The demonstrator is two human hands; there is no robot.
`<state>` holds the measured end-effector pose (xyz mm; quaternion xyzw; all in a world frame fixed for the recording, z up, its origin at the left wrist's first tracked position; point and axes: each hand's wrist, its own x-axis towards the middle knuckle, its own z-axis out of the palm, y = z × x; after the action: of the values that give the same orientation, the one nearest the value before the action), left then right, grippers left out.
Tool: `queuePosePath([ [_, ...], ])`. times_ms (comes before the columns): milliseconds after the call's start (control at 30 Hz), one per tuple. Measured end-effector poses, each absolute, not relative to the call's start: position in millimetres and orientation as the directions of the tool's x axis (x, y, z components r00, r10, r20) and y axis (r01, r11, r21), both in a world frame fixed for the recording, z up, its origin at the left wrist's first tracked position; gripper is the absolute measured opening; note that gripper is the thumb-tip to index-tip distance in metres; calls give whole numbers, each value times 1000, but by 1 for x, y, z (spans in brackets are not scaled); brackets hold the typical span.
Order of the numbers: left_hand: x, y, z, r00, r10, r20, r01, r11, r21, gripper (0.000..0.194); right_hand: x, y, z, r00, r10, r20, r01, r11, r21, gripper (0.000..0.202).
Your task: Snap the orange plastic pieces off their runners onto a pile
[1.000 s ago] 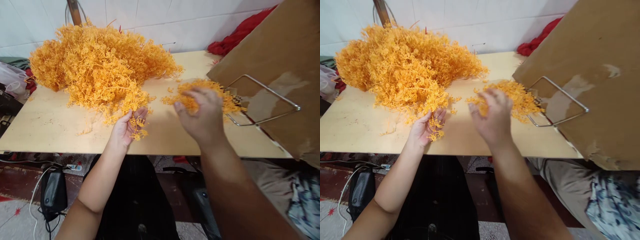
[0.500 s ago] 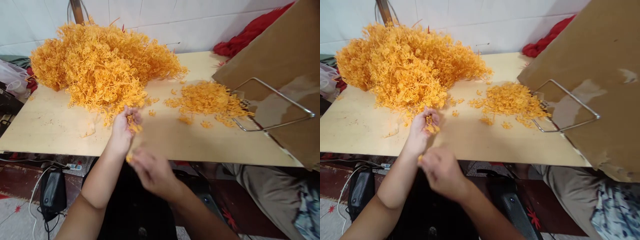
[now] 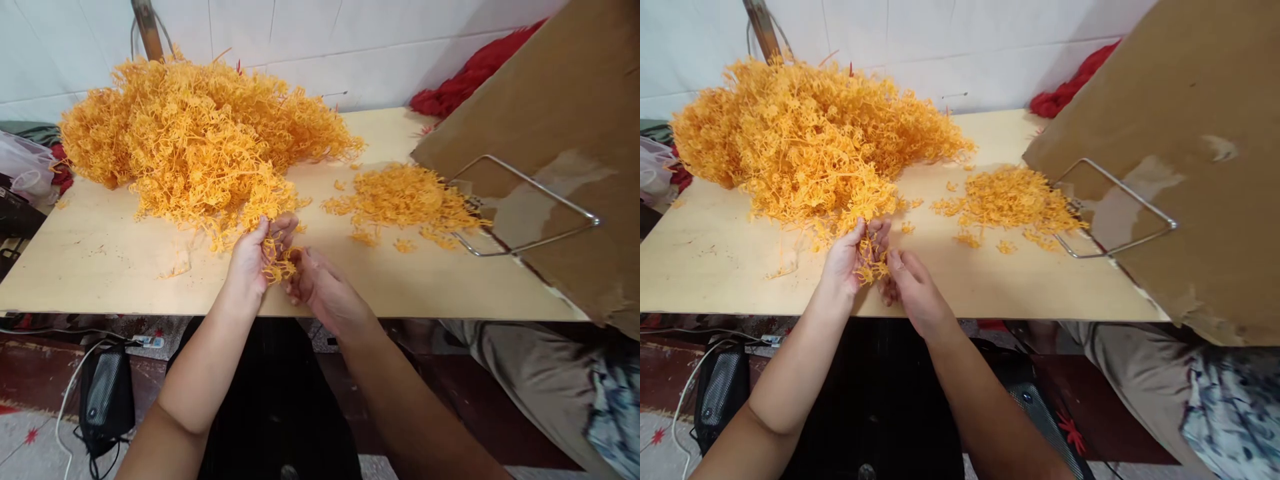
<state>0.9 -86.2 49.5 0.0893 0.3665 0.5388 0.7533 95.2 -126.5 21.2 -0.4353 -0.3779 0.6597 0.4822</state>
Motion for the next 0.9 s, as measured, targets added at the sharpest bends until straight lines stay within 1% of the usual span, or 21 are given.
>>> queuePosePath([
  [67,4,-86,47,94,890,-446,-718,371,589,29,87,-128,19,-125,991,-47,-150,-65,-987,39],
  [100,6,-86,45,84,898,-433,-709,359,607,29,85,-128,18,-124,992,37,-55,31,-998,38],
  [167,7,-85,43,93,904,-417,-713,353,606,29,82,-127,17,-158,975,154,131,175,-976,37],
  [267,5,-83,42,152,883,-445,-759,393,520,30,83,-126,18,-196,965,175,357,236,-904,31],
  [367,-1,-81,43,218,855,-471,-798,434,418,32,84,-129,19,-206,959,194,476,271,-837,24],
  [433,-5,-78,42,279,862,-424,-814,446,371,35,84,-135,17,-210,950,231,530,309,-790,22],
  [533,-6,-78,42,351,868,-352,-823,465,326,38,83,-145,14,-181,937,299,609,345,-714,26],
  [633,-2,-81,45,340,868,-361,-838,454,302,35,84,-152,12,-147,917,371,640,374,-671,28],
  [767,4,-81,49,331,870,-367,-845,446,295,32,86,-165,19,-140,897,420,650,403,-644,27],
  [800,3,-78,50,316,873,-372,-849,435,299,32,85,-172,23,-174,879,445,643,443,-624,27],
  [833,1,-74,51,282,880,-382,-862,408,303,32,83,-181,26,-248,842,479,616,519,-592,26],
  [900,-7,-66,52,168,900,-402,-897,309,316,33,78,-200,34,-453,709,540,488,704,-516,24],
])
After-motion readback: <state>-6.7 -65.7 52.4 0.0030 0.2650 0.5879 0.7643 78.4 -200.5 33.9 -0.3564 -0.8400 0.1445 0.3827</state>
